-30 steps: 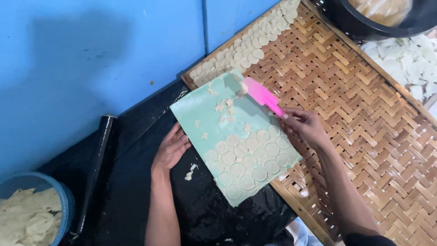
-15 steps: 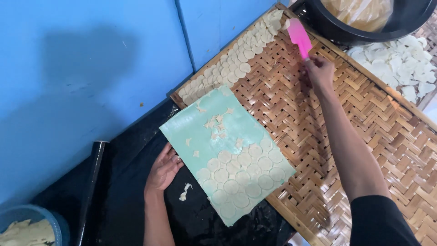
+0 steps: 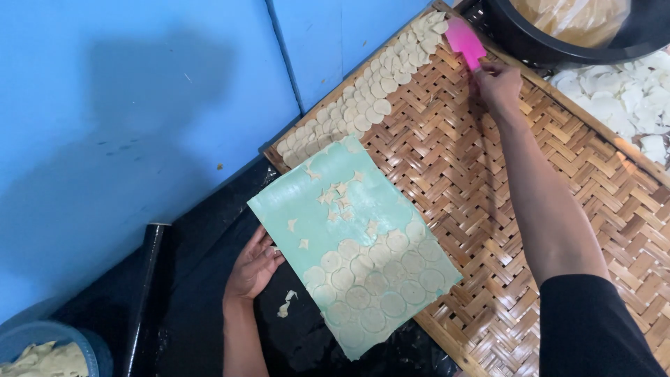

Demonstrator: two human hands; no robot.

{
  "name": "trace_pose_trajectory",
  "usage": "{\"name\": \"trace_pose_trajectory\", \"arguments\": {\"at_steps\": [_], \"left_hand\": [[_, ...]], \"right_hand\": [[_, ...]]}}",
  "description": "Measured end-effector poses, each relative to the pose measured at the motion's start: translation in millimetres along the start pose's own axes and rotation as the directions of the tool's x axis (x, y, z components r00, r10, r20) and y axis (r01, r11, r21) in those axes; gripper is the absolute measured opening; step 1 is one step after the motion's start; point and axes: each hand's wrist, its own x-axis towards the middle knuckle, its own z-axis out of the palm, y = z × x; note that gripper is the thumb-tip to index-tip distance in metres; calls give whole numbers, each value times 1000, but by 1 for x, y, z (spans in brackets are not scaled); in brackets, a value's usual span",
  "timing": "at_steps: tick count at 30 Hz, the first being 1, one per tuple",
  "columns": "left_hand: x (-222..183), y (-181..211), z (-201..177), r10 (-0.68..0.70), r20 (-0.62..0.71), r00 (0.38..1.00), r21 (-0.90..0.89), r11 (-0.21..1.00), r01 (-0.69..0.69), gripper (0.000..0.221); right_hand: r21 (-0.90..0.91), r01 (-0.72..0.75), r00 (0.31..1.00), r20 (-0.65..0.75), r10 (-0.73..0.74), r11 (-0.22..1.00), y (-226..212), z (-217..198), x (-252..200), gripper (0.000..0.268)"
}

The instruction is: The recorder is using a pink spatula to transfer thin dough circles from a plastic sheet onto a bamboo drying tray.

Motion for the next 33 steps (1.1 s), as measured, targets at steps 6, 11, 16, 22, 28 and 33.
{"name": "trace_pose_trajectory", "arguments": {"at_steps": [6,11,16,22,28,33], "left_hand": [[0,1,3,-7,-14,1000,24,1000,8,90],[0,2,5,13,25,1000,2,1000,-13,90],[-1,2,9,31,12,999,-3,1000,-31,85],[-7,-10,24,251,-129,959,63,968,-244,65],[-10,-43,7,518,-271,811,112,854,-508,20],[-12,-39,18,515,-259,817,193,856,-479,15]], "right_hand": [[-618,228,915,-130,-383,752,-30,1,-33,26],[-762,292,860,-55,-507,578,-62,4,-58,32],[-782,252,874,-70,-482,570,-58,2,-72,42],[-685,366,823,-77,-562,630,-57,-7,-163,34],[-532,436,866,28,-500,726,-61,-26,-307,33],[-476,251,966,71,-247,843,-64,-35,-392,32]]}}
